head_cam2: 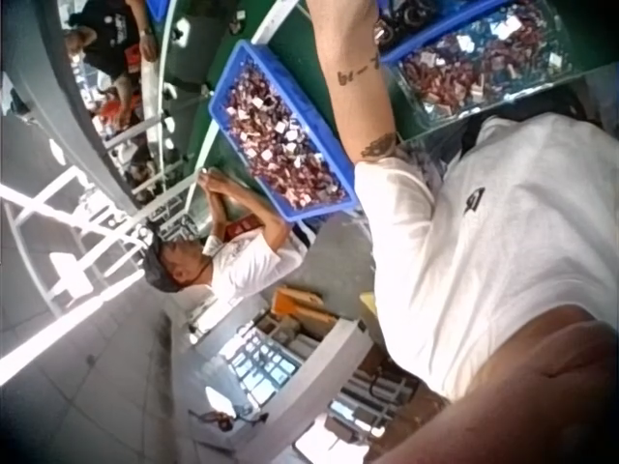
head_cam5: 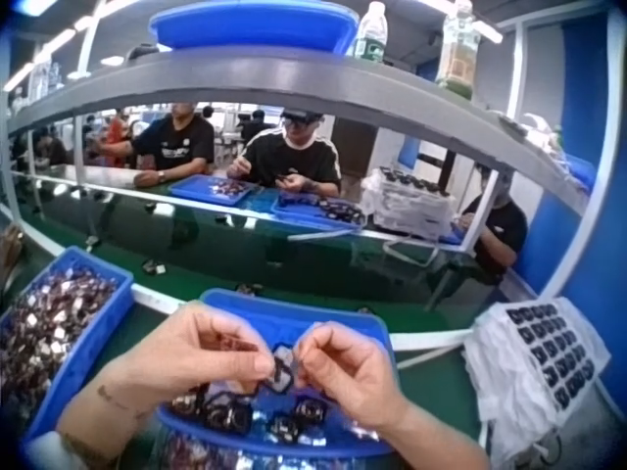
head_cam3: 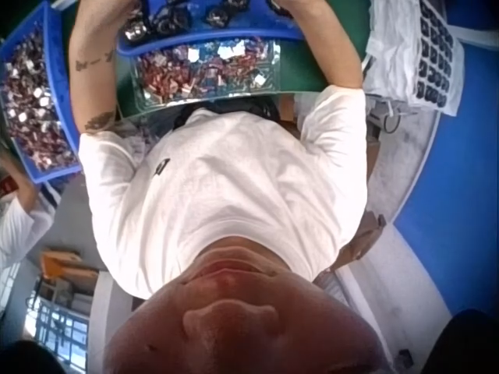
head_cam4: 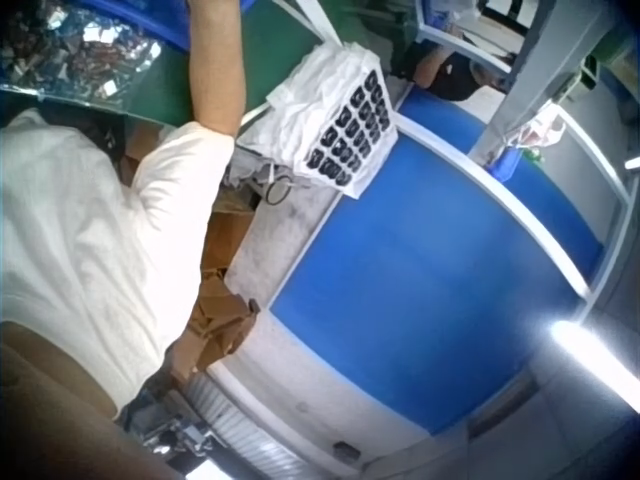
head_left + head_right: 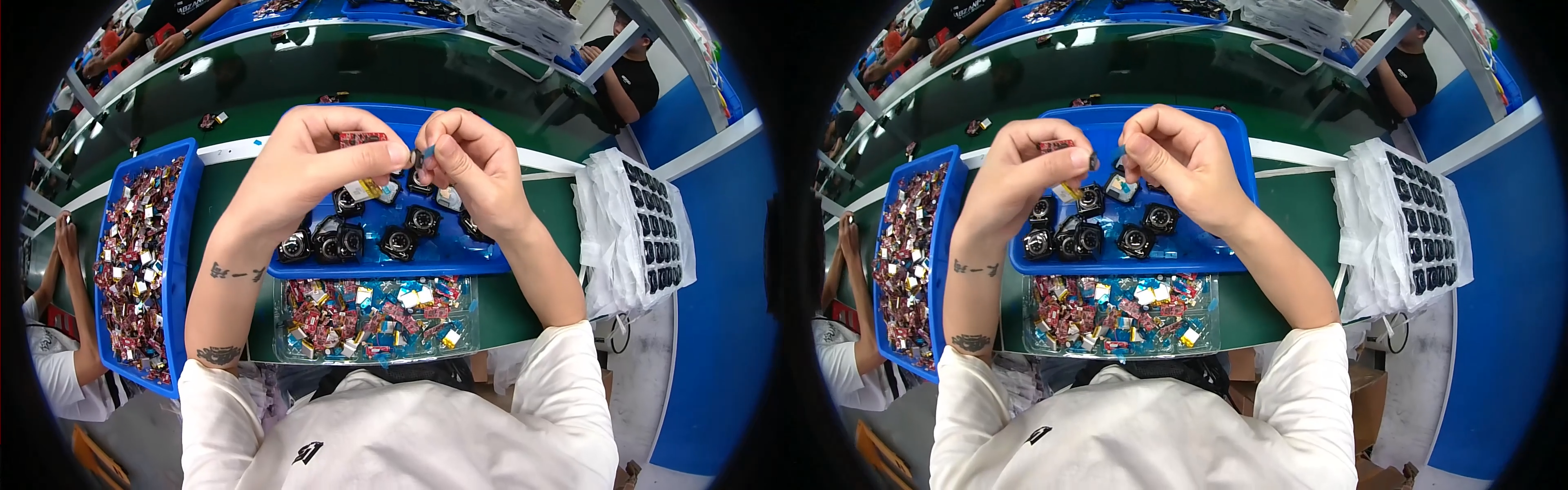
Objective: The person is assembling electronic circuit boards, specifically small camera modules, by hand on an industrial assembly line.
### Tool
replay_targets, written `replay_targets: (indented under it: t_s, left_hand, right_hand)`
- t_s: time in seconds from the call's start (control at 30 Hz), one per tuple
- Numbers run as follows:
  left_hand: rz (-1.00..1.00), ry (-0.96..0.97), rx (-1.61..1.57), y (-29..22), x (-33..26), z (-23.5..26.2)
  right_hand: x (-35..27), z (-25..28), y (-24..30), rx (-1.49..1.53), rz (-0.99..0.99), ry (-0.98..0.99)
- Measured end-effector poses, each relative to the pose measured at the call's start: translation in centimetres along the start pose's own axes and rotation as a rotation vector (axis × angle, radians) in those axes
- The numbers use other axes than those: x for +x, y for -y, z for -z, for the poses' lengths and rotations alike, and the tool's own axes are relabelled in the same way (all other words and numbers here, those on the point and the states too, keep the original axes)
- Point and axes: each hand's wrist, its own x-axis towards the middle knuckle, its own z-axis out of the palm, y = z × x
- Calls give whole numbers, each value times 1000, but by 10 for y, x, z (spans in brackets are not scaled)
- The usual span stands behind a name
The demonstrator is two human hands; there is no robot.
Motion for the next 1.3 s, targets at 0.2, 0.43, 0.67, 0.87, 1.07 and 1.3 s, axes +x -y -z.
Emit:
replay_targets:
  t_s: [0.2, 0.43, 0.67, 0.87, 1.07, 1.3]
  left_hand:
    - [-64, -127, 104, -9, -2, 15]
    - [-83, -154, 176, -13, -4, 15]
    - [-123, -147, 196, -12, -4, 11]
    - [-109, -130, 215, -10, -4, 15]
    - [-148, -213, 328, 0, 0, 9]
    - [-182, -272, 647, 11, 3, -3]
  right_hand:
    - [-2, -5, -18, -961, -68, 295]
    - [-8, -20, -26, -1172, -25, 259]
    - [-12, -32, -37, -944, 84, 371]
    - [-2, -11, -20, -595, -27, 325]
    - [2, -5, -16, -222, -234, 3]
    - [0, -10, -21, 138, -153, -141]
